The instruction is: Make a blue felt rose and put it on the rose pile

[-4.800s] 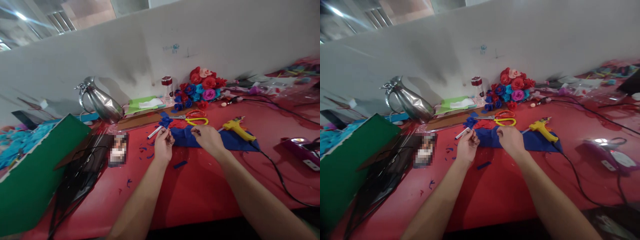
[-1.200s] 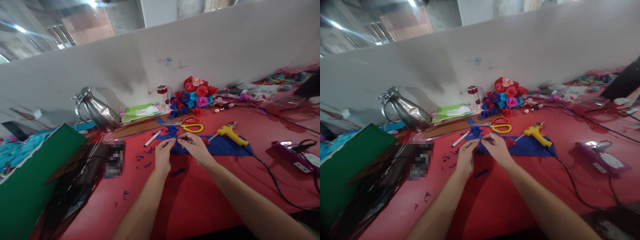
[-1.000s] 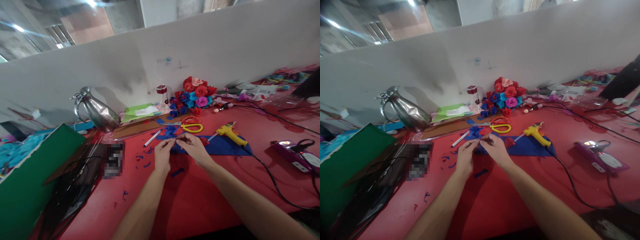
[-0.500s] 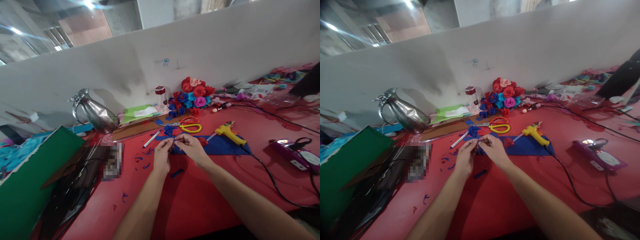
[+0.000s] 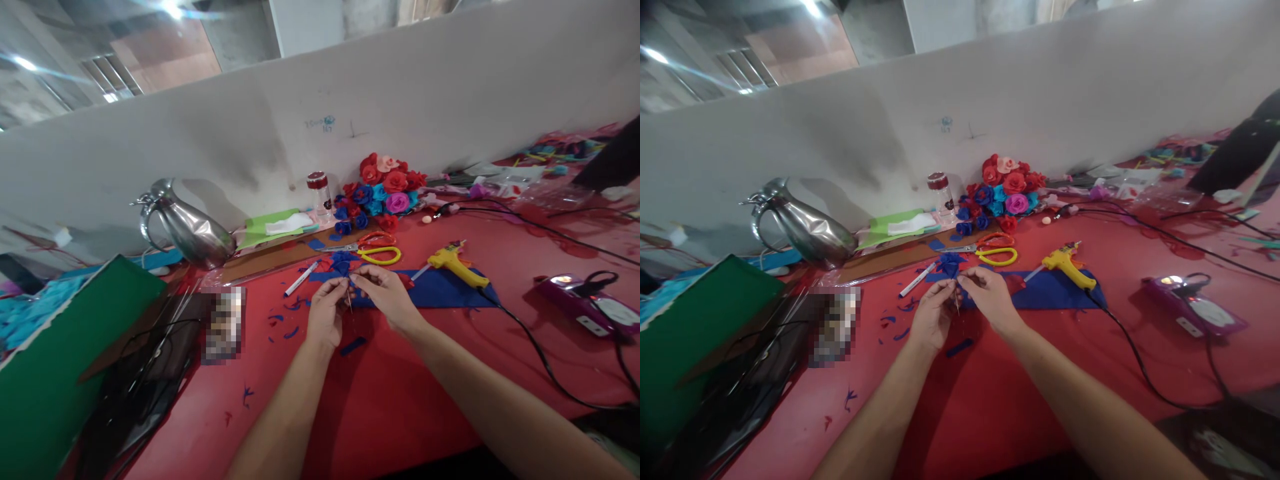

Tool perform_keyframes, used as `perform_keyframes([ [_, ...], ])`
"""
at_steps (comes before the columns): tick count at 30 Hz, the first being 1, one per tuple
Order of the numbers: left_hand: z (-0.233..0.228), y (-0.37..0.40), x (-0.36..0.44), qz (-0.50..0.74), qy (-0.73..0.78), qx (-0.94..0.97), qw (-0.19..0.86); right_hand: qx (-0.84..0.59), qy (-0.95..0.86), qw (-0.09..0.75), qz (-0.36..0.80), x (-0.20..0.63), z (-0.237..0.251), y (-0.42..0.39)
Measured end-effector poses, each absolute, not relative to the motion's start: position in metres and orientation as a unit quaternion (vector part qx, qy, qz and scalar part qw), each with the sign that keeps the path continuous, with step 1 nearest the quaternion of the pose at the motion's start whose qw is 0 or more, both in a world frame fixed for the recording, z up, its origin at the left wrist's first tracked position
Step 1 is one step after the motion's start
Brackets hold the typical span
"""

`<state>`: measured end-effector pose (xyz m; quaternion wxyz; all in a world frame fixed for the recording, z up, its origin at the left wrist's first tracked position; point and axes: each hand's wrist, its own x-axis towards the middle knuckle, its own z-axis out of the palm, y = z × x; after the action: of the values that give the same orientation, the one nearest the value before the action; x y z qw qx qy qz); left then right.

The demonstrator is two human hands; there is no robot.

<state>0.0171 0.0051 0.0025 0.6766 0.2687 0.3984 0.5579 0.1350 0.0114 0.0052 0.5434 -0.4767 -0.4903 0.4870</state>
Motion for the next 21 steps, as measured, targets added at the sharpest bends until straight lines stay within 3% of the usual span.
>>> perform_keyframes([
  [12, 0.000, 0.006, 0.018, 0.564, 0.401, 0.268, 0.671, -0.466, -0.448, 0.600, 0.471, 0.133, 0.008, 0.007],
  [17, -0.001, 0.006, 0.018, 0.568, 0.387, 0.254, 0.681, -0.469, -0.483, 0.552, 0.492, 0.129, -0.002, 0.009],
  [21, -0.004, 0.005, 0.021, 0.570, 0.393, 0.254, 0.675, -0.519, -0.528, 0.527, 0.417, 0.129, -0.006, 0.008],
])
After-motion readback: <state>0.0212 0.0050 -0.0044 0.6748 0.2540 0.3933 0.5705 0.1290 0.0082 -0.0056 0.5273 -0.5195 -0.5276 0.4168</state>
